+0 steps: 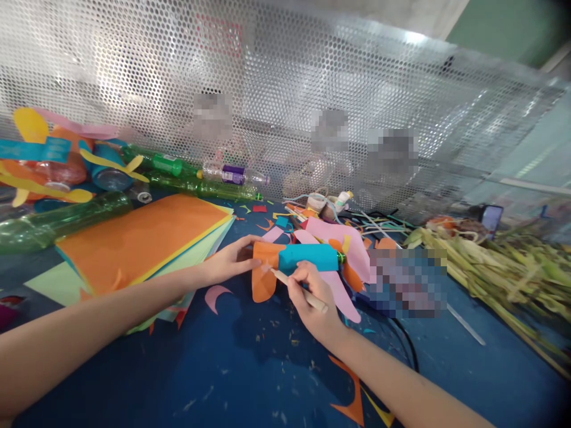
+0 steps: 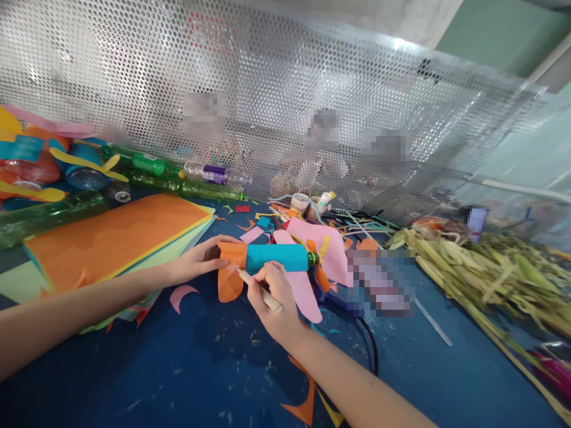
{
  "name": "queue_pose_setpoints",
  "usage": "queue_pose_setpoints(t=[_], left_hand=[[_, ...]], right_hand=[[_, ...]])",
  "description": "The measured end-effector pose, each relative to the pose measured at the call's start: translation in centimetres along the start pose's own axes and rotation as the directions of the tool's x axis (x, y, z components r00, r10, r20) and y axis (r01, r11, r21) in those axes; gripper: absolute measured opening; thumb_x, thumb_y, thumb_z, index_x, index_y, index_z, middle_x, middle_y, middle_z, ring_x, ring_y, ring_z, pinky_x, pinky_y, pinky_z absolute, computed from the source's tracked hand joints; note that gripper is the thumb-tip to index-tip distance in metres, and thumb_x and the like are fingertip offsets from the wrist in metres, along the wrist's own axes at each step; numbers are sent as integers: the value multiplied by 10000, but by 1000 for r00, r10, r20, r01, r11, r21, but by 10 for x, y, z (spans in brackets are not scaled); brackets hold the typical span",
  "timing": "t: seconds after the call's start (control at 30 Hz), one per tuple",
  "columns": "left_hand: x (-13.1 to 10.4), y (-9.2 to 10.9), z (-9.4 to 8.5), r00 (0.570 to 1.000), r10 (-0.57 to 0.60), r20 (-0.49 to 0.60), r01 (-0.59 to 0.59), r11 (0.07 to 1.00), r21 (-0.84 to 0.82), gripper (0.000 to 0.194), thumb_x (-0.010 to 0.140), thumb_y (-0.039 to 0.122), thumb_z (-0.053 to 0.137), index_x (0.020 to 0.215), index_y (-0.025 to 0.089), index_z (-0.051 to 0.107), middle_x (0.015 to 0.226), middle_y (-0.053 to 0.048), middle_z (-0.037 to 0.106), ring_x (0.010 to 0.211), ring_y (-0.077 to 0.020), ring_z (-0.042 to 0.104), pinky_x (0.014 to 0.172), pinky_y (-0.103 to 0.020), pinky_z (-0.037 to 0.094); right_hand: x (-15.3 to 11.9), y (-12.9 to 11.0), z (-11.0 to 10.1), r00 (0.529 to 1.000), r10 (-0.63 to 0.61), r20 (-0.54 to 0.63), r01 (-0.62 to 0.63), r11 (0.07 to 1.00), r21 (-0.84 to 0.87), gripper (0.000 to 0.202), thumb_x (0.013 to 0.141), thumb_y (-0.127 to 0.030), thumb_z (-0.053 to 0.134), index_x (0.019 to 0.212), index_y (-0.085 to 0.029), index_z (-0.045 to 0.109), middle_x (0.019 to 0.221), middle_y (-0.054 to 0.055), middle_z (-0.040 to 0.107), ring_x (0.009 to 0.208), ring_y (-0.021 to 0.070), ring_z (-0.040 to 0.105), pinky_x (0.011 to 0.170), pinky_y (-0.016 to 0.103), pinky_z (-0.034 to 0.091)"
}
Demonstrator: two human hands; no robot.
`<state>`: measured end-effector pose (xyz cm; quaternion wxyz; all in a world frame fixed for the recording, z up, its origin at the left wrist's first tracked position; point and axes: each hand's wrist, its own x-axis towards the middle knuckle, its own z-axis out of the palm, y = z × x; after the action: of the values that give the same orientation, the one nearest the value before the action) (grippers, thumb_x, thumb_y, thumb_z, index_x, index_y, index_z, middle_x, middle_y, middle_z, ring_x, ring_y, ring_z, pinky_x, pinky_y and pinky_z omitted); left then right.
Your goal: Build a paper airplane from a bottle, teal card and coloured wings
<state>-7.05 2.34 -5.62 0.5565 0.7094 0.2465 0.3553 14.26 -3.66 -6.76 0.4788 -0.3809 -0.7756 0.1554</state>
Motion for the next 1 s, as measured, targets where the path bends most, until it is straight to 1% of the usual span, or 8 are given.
queue_pose_setpoints(t=[0.13, 0.4, 0.73, 0.87, 1.0], left_hand=[[0, 0, 0, 1000, -1, -1, 1, 1000, -10, 394, 852, 311, 574, 1196, 197, 420, 1138, -91, 583, 1116, -225, 536, 976, -397, 385], [0, -1, 0, 1000, -1, 2, 1, 1000, -25, 389, 851, 321, 581, 1186, 198, 427, 1162, -97, 580, 1126, -228, 534, 974, -400, 387], [0, -3, -1, 1000, -5, 7, 5, 1000, -15, 386, 849, 336, 581, 1177, 205, 424, 1161, -96, 590, 1126, -233, 540, 988, -416, 379], [0, -1, 0, 1000, -12, 1, 12, 1000, -15, 385, 852, 330, 577, 1181, 200, 427, 1158, -98, 591, 1134, -236, 533, 989, -415, 374], [0, 1, 1, 1000, -15, 2, 15, 1000, -16, 394, 849, 335, 578, 1188, 204, 426, 1159, -99, 588, 1127, -238, 535, 979, -422, 382]], right_hand=[[1, -1, 0, 1000, -2, -2, 2, 1000, -17, 168, 889, -167, 444, 732, -215, 409, 706, -6, 424, 728, 174, 458, 665, 333, 394], [-1, 2, 1, 1000, 10, -27, -9, 1000, 14, 179, 899, -172, 441, 729, -217, 403, 689, -12, 417, 716, 170, 458, 676, 339, 394], [-2, 4, 1, 999, 22, -33, -21, 1000, 16, 158, 898, -172, 452, 753, -220, 410, 685, -21, 427, 713, 166, 465, 783, 394, 399], [-1, 3, 1, 1000, 18, -18, -18, 1000, 4, 154, 895, -175, 449, 750, -218, 418, 686, -20, 431, 710, 167, 472, 777, 399, 407], [-2, 2, 1, 1000, 14, -28, -14, 1000, -7, 156, 888, -171, 453, 742, -217, 423, 688, -17, 441, 709, 169, 478, 773, 401, 416]])
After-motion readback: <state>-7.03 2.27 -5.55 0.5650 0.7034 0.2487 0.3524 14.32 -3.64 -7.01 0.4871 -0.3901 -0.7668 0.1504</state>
